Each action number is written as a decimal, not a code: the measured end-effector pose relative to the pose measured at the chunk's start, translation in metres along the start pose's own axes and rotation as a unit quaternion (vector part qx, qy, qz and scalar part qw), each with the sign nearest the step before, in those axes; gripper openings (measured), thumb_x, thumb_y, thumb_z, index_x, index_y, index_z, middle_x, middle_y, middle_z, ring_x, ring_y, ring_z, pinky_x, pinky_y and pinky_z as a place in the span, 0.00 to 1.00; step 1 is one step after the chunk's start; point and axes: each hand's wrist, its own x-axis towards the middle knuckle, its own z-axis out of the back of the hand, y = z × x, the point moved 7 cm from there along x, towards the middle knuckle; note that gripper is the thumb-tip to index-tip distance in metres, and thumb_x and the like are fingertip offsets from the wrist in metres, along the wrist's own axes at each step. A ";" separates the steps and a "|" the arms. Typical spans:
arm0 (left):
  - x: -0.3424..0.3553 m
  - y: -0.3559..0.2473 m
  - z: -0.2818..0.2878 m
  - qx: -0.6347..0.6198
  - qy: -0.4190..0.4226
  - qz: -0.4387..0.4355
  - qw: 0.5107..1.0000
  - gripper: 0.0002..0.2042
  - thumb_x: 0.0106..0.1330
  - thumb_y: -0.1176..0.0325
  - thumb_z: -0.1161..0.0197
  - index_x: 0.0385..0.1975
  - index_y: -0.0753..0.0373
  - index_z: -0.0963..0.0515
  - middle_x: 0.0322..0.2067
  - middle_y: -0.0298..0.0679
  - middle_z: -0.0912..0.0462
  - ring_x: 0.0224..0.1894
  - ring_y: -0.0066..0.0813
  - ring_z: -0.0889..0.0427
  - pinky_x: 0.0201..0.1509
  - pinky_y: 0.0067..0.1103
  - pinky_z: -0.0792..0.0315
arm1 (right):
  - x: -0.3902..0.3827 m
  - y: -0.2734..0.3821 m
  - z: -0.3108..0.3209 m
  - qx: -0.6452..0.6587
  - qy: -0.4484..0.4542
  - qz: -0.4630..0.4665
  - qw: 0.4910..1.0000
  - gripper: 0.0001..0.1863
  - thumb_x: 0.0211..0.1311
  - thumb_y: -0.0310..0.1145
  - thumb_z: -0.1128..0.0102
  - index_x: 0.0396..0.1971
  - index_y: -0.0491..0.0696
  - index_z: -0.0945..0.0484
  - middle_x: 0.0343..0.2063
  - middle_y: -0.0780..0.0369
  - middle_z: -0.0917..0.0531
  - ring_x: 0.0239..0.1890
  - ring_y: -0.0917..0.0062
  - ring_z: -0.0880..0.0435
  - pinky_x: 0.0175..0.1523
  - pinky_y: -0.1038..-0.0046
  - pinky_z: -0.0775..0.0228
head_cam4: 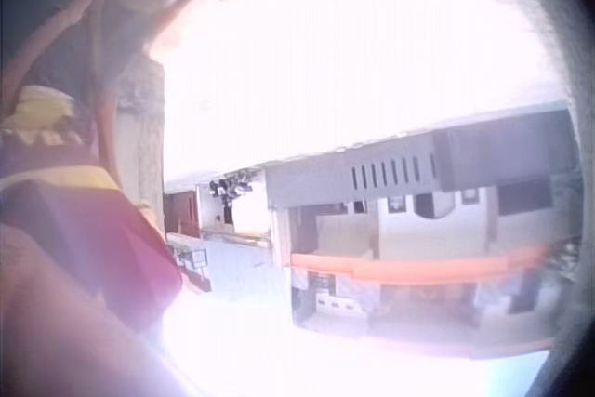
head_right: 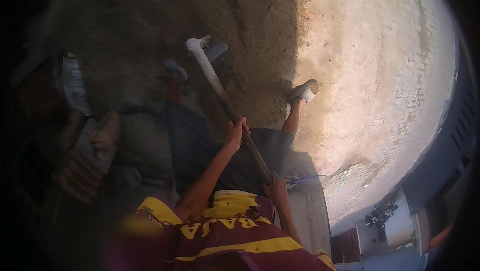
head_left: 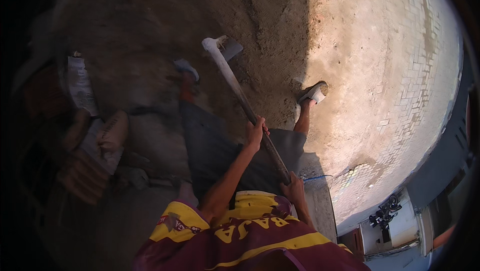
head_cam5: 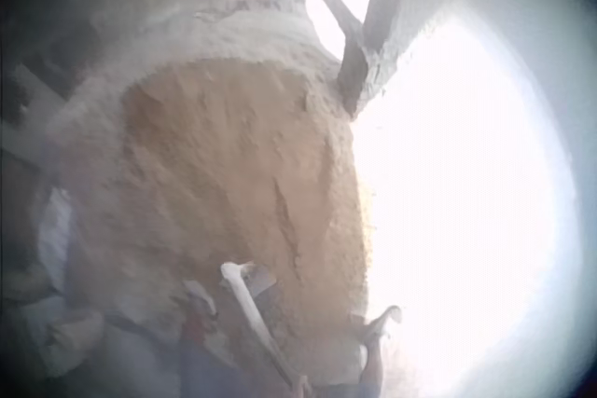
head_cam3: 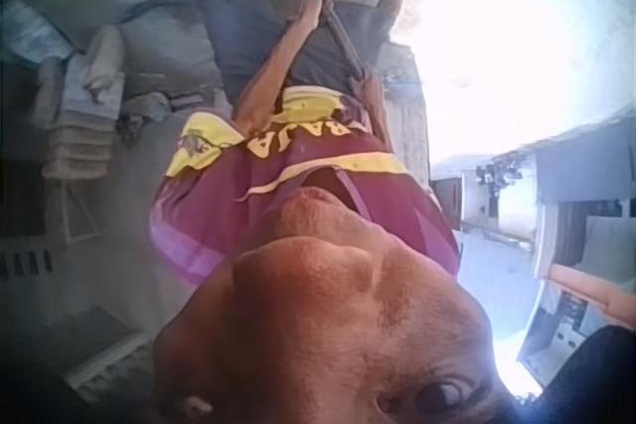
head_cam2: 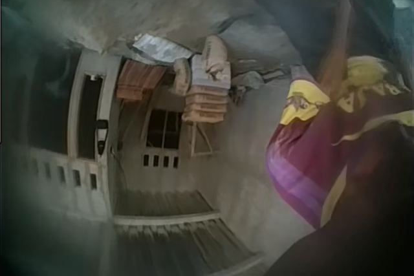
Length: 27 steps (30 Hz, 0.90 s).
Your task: The person picks up a mallet from a bucket, walks across a tiled floor to a pile of sand, and uses a hoe to mix the sand by repeatedly pulling it toward their feet.
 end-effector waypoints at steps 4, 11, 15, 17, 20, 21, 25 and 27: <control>0.052 -0.221 -0.048 0.030 0.023 -0.234 0.971 0.14 0.75 0.65 0.42 0.51 0.67 0.33 0.24 0.32 0.33 0.22 0.21 0.28 0.25 0.26 0.26 | 0.145 0.124 0.019 0.128 -0.026 0.056 0.990 0.26 0.54 0.34 0.30 0.50 0.38 0.25 0.29 0.44 0.16 0.38 0.48 0.13 0.43 0.55 0.24; 0.157 -0.372 -0.027 0.168 -0.024 -0.278 0.945 0.11 0.75 0.65 0.42 0.37 0.67 0.30 0.22 0.34 0.27 0.20 0.22 0.26 0.21 0.25 0.26 | 0.239 0.268 0.021 0.195 -0.005 0.077 0.978 0.25 0.57 0.38 0.30 0.49 0.38 0.23 0.35 0.42 0.14 0.44 0.47 0.13 0.48 0.54 0.24; 0.159 -0.173 0.013 0.176 -0.023 -0.122 0.977 0.10 0.74 0.65 0.42 0.39 0.66 0.32 0.23 0.34 0.27 0.21 0.23 0.24 0.22 0.26 0.25 | 0.159 0.152 -0.025 0.134 0.004 -0.006 0.991 0.24 0.58 0.40 0.32 0.48 0.37 0.21 0.35 0.44 0.14 0.43 0.50 0.13 0.49 0.56 0.24; 0.114 -0.073 0.021 0.110 -0.026 -0.071 0.991 0.10 0.75 0.65 0.43 0.34 0.63 0.31 0.21 0.34 0.28 0.21 0.24 0.25 0.24 0.28 0.24 | 0.093 0.098 -0.015 0.076 0.034 -0.068 0.994 0.22 0.59 0.42 0.32 0.43 0.39 0.21 0.37 0.42 0.14 0.47 0.44 0.16 0.49 0.54 0.25; 0.030 0.044 0.022 0.078 0.013 0.088 0.993 0.08 0.73 0.69 0.42 0.33 0.62 0.32 0.23 0.34 0.31 0.23 0.27 0.26 0.28 0.30 0.23 | -0.013 0.025 -0.005 0.032 0.068 -0.126 0.989 0.23 0.57 0.42 0.30 0.45 0.40 0.21 0.37 0.42 0.14 0.45 0.43 0.15 0.48 0.50 0.25; 0.002 0.070 0.016 0.060 0.009 0.121 0.991 0.07 0.73 0.69 0.42 0.35 0.62 0.32 0.23 0.34 0.31 0.23 0.26 0.25 0.28 0.30 0.23 | -0.038 -0.005 -0.012 0.013 0.080 -0.139 0.987 0.25 0.57 0.44 0.29 0.47 0.41 0.22 0.39 0.42 0.14 0.46 0.42 0.16 0.50 0.47 0.25; -0.046 0.093 0.000 -0.006 -0.016 0.149 0.989 0.08 0.70 0.68 0.38 0.34 0.60 0.31 0.24 0.35 0.28 0.25 0.26 0.24 0.29 0.31 0.23 | -0.076 -0.007 0.015 0.065 0.055 -0.138 0.987 0.25 0.54 0.40 0.29 0.48 0.41 0.22 0.39 0.41 0.14 0.46 0.41 0.16 0.49 0.47 0.25; -0.021 0.067 -0.020 0.024 0.037 0.087 0.995 0.09 0.71 0.68 0.38 0.41 0.61 0.32 0.25 0.34 0.29 0.24 0.25 0.24 0.27 0.30 0.24 | -0.059 -0.008 0.012 0.075 0.019 -0.123 0.989 0.25 0.54 0.38 0.29 0.48 0.41 0.23 0.38 0.40 0.15 0.46 0.41 0.16 0.49 0.47 0.25</control>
